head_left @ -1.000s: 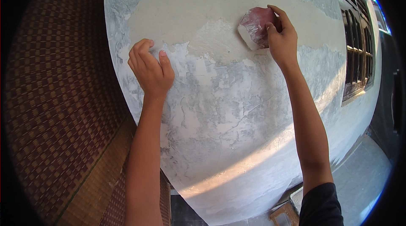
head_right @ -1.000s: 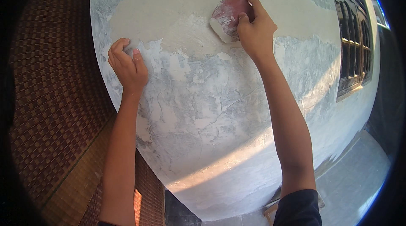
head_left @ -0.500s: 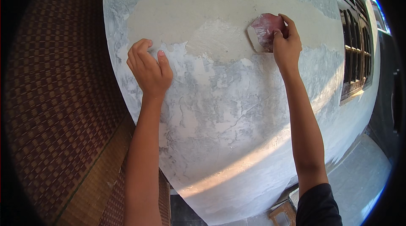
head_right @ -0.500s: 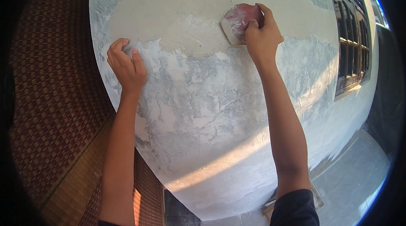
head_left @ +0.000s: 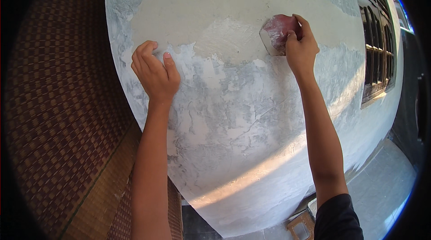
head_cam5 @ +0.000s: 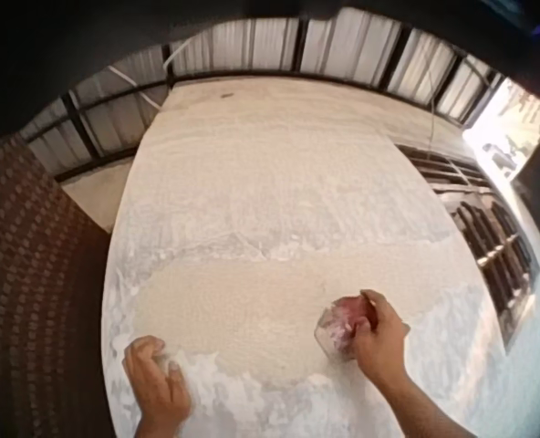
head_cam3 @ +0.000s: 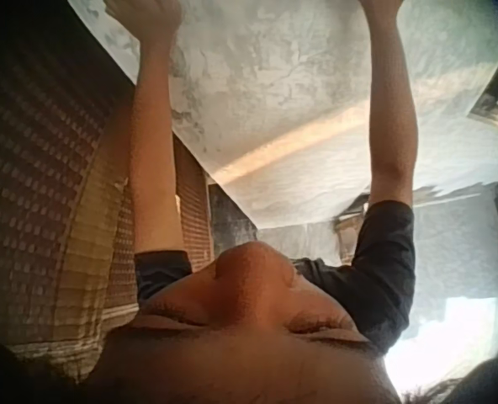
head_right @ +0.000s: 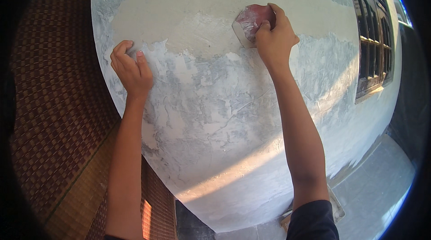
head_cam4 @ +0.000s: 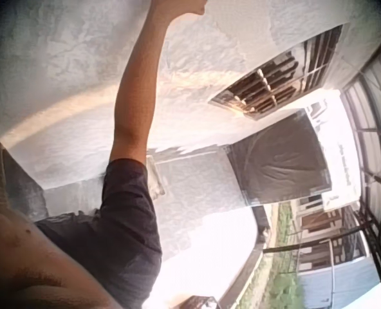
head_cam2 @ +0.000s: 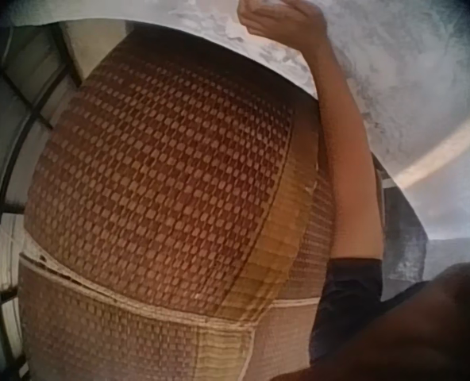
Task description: Applying putty or plaster to a wall using a spatula.
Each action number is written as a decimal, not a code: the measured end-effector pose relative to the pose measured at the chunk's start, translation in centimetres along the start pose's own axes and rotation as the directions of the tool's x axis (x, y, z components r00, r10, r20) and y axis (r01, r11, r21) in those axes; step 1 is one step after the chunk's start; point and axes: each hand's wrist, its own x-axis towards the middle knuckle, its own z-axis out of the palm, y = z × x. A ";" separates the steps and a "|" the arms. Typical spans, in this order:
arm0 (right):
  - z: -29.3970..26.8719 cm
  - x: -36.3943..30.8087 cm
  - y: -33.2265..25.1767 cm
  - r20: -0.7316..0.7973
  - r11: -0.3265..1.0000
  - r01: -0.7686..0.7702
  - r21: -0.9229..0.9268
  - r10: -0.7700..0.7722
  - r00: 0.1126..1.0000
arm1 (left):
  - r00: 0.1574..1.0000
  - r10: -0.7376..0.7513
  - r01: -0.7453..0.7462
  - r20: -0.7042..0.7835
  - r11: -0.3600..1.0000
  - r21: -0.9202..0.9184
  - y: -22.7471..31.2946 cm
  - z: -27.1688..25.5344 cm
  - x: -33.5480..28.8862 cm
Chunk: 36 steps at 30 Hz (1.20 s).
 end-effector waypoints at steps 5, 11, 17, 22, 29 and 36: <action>1.9 -1.7 -3.0 0.202 0.947 0.247 0.207 -0.288 0.936 | 1.000 0.013 -0.013 0.001 1.000 0.021 -0.4 -0.2 -0.2; 1.5 3.6 -2.3 0.197 0.977 0.127 0.171 -0.160 0.967 | 0.999 -0.017 0.018 0.038 1.000 -0.023 -0.1 0.0 -0.2; 3.6 2.1 -3.8 0.268 0.835 0.537 0.117 -0.548 0.793 | 0.999 -0.014 0.014 0.034 1.000 -0.012 -0.2 -0.6 0.0; 3.1 6.7 -3.6 0.067 0.862 0.507 -0.007 -0.505 0.860 | 1.000 0.002 -0.002 -0.007 1.000 -0.008 -0.2 0.4 -0.2; 5.3 3.8 -5.4 0.281 0.801 0.590 0.101 -0.592 0.755 | 1.000 0.009 -0.009 -0.001 1.000 0.011 -0.5 -0.3 -0.1; 3.2 5.0 -4.7 0.223 0.935 0.188 0.301 -0.261 0.939 | 1.000 -0.007 0.007 0.026 1.000 -0.009 -0.4 -0.5 0.0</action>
